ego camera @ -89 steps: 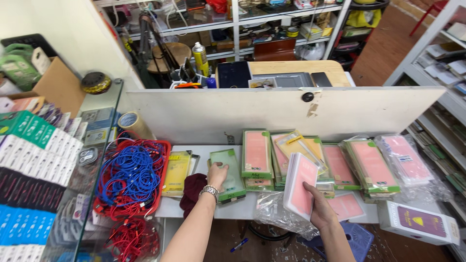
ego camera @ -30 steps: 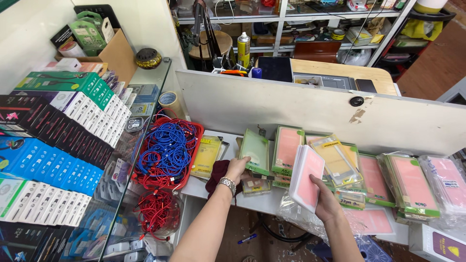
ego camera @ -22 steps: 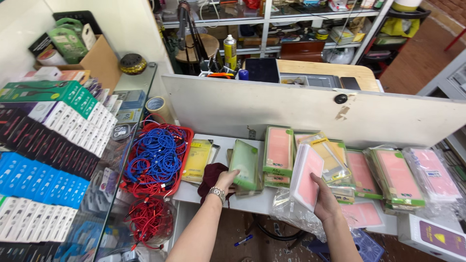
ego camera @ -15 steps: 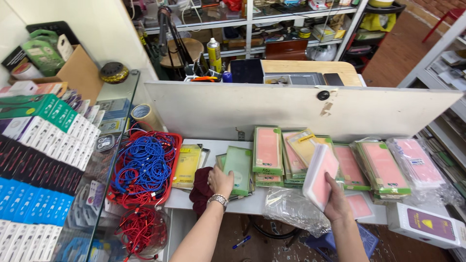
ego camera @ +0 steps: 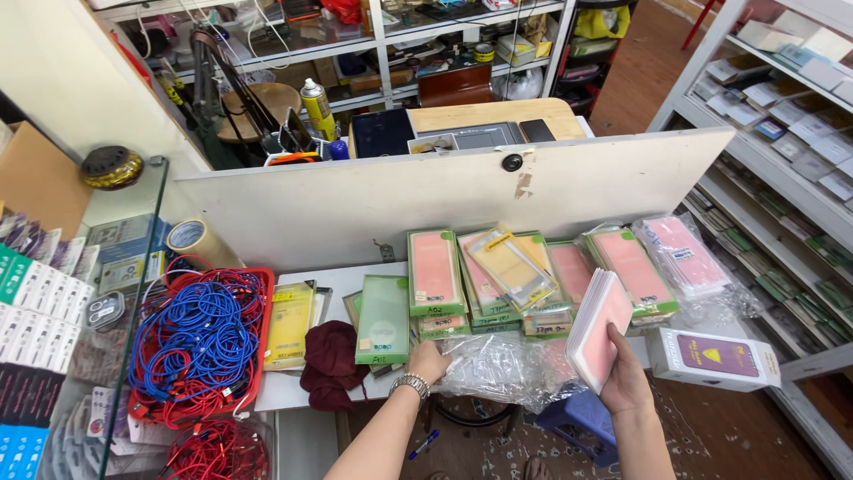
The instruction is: The person organizes stacks of packaged stationery items, primarily pink and green pads, on a glass display counter and a white table. They pick up, separate, and stack the items by hand, moving them between the counter and the table.
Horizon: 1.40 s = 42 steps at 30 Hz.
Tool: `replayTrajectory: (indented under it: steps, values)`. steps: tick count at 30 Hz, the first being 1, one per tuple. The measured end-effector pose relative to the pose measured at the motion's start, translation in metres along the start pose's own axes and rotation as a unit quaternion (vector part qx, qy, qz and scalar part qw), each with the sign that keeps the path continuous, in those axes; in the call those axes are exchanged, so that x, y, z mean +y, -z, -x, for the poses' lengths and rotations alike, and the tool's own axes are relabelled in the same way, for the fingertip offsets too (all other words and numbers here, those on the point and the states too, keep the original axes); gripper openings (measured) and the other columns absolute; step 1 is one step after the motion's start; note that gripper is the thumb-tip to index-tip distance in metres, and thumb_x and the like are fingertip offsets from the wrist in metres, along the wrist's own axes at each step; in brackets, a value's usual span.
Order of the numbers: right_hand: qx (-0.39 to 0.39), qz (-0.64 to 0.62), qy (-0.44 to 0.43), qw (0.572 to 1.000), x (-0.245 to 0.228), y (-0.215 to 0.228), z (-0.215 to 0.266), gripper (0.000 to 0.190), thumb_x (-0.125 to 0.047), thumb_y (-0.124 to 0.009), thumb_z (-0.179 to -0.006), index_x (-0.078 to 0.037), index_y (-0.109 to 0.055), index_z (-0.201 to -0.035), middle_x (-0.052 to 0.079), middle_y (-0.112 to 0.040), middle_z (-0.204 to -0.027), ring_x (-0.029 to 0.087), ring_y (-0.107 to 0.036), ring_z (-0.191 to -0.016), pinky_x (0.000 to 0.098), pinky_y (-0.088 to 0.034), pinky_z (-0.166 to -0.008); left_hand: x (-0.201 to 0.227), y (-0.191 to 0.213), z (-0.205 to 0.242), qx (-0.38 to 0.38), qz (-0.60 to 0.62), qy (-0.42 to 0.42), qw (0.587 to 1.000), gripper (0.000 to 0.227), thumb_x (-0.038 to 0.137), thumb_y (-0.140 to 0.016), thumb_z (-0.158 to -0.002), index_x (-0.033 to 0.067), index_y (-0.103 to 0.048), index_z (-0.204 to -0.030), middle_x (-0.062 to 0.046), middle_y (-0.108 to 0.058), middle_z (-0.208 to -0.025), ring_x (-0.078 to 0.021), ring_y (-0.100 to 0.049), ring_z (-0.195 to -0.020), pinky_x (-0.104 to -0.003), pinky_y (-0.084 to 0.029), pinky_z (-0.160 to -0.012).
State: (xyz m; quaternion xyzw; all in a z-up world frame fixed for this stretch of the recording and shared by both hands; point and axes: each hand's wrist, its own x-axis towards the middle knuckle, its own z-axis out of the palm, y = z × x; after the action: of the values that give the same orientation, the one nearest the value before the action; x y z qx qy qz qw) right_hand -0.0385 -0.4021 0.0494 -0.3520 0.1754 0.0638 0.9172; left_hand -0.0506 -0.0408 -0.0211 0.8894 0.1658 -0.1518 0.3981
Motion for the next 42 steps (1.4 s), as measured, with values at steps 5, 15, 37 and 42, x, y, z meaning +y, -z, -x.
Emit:
replayTrajectory:
  steps: [5, 15, 37, 42]
  values:
    - [0.028, 0.006, 0.002, 1.0, -0.004, 0.01, 0.003, 0.05, -0.029, -0.064, -0.098, -0.007, -0.055, -0.142, 0.007, -0.068, -0.128, 0.02, -0.067, -0.114, 0.0386, -0.055, -0.096, -0.007, -0.01, 0.004, -0.027, 0.101, 0.017, 0.994, 0.018, 0.017, -0.072, -0.085, 0.0048, -0.072, -0.098, -0.01, -0.076, -0.07, -0.0217, -0.075, -0.055, -0.034, -0.062, -0.06]
    - [0.028, 0.01, -0.018, 0.999, 0.0, 0.0, 0.001, 0.053, -0.031, -0.066, -0.097, -0.004, -0.055, -0.141, 0.008, -0.068, -0.125, 0.021, -0.068, -0.11, 0.0384, -0.056, -0.094, 0.007, 0.015, -0.01, 0.064, 0.217, 0.182, 0.957, 0.039, 0.029, -0.068, -0.095, -0.0087, -0.073, -0.105, -0.02, -0.076, -0.082, -0.0264, -0.073, -0.062, -0.039, -0.062, -0.062]
    - [-0.045, 0.539, -0.191, 0.819, 0.11, -0.019, -0.003, 0.05, -0.015, -0.079, -0.084, 0.003, -0.061, -0.127, 0.021, -0.078, -0.103, 0.027, -0.079, -0.08, 0.0412, -0.067, -0.064, -0.044, 0.028, -0.077, -0.006, 0.596, 0.189, 0.78, 0.018, 0.012, -0.056, -0.102, -0.0023, -0.061, -0.112, -0.019, -0.079, -0.102, -0.0221, -0.077, -0.083, -0.024, -0.048, -0.057]
    - [-0.028, 0.538, -0.22, 0.813, 0.1, -0.036, 0.009, 0.049, -0.017, -0.076, -0.086, 0.001, -0.06, -0.129, 0.021, -0.076, -0.106, 0.028, -0.078, -0.08, 0.0455, -0.067, -0.061, -0.048, 0.024, -0.075, -0.026, 0.597, 0.2, 0.777, 0.02, 0.011, -0.054, -0.102, -0.0024, -0.061, -0.116, -0.021, -0.078, -0.104, -0.0248, -0.075, -0.085, -0.025, -0.049, -0.058]
